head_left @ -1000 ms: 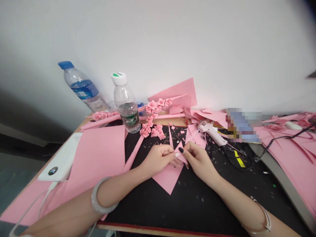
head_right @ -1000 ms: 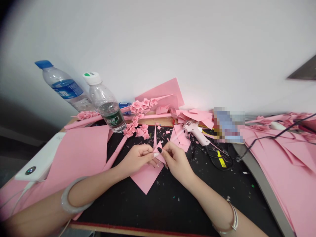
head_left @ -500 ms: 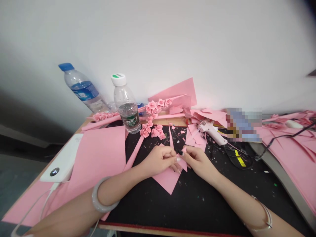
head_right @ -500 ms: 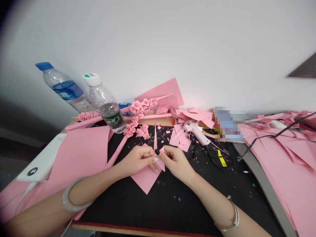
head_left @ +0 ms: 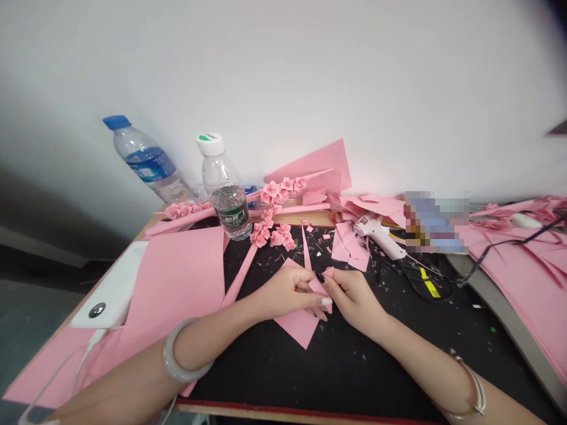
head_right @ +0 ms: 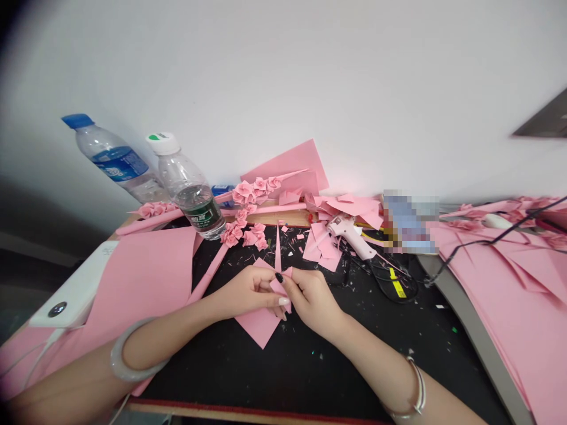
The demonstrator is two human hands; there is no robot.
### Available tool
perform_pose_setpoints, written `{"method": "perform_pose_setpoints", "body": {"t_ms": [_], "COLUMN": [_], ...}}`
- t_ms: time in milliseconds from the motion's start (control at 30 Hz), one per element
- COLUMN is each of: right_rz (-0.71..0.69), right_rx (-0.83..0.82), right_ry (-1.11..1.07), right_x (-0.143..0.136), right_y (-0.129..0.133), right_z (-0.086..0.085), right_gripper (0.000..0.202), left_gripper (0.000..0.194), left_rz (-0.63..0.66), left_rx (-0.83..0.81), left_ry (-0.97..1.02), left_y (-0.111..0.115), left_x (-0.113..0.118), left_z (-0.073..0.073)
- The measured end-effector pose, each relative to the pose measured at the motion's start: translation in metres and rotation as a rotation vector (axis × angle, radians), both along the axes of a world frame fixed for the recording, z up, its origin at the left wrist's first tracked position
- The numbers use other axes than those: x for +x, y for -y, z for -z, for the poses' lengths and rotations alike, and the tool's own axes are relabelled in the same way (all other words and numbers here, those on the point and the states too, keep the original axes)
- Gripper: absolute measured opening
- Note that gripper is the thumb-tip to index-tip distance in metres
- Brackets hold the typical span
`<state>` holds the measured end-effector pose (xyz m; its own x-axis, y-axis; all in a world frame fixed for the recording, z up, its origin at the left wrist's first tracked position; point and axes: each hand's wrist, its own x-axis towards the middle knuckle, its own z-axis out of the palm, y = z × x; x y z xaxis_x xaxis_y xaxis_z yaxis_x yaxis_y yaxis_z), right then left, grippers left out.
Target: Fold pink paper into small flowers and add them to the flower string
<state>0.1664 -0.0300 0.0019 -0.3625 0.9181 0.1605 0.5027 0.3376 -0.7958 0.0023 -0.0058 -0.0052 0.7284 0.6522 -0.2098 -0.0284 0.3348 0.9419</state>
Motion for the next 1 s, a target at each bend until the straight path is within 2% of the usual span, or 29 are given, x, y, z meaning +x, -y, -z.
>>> {"method": "perform_pose_setpoints", "body": {"t_ms": [133,267,467,600,800,1000], "right_rz": [-0.019,-0.027,-0.022,0.016,0.050,-0.007], "right_rx": [0.055,0.019,-0.127,-0.142,-0.027,-0.058], "right_ry": [0.004,-0.039,-0.188,-0.154,-0.069,-0.079], "right_x": [-0.001,0.000,0.001,0.005,0.008,0.006], "right_y": [0.001,0.001,0.000,-0.003,-0.005,-0.004], "right_z": [-0.002,-0.004,-0.002,-0.003,-0.007,-0.004], "right_gripper": [0.034,0.035,0.030,0.025,0.026,0.029], "left_gripper": [0.026,0.023,0.015,0.011,0.018,0.028], "left_rz": [0.012,-0.009,-0.087,-0.134,-0.132,-0.135], "left_rx": [-0.028,-0.016,0.055,0.196,0.404,0.371], "left_ry": [-0.026,-0.005,0.043,0.014,-0.173,-0.156], "left_y": [0.001,0.003,0.005,0.004,0.003,0.003], "left_x": [0.000,0.002,0.003,0.003,0.000,0.000], "left_z": [0.002,-0.001,-0.009,-0.009,-0.012,-0.012]}}
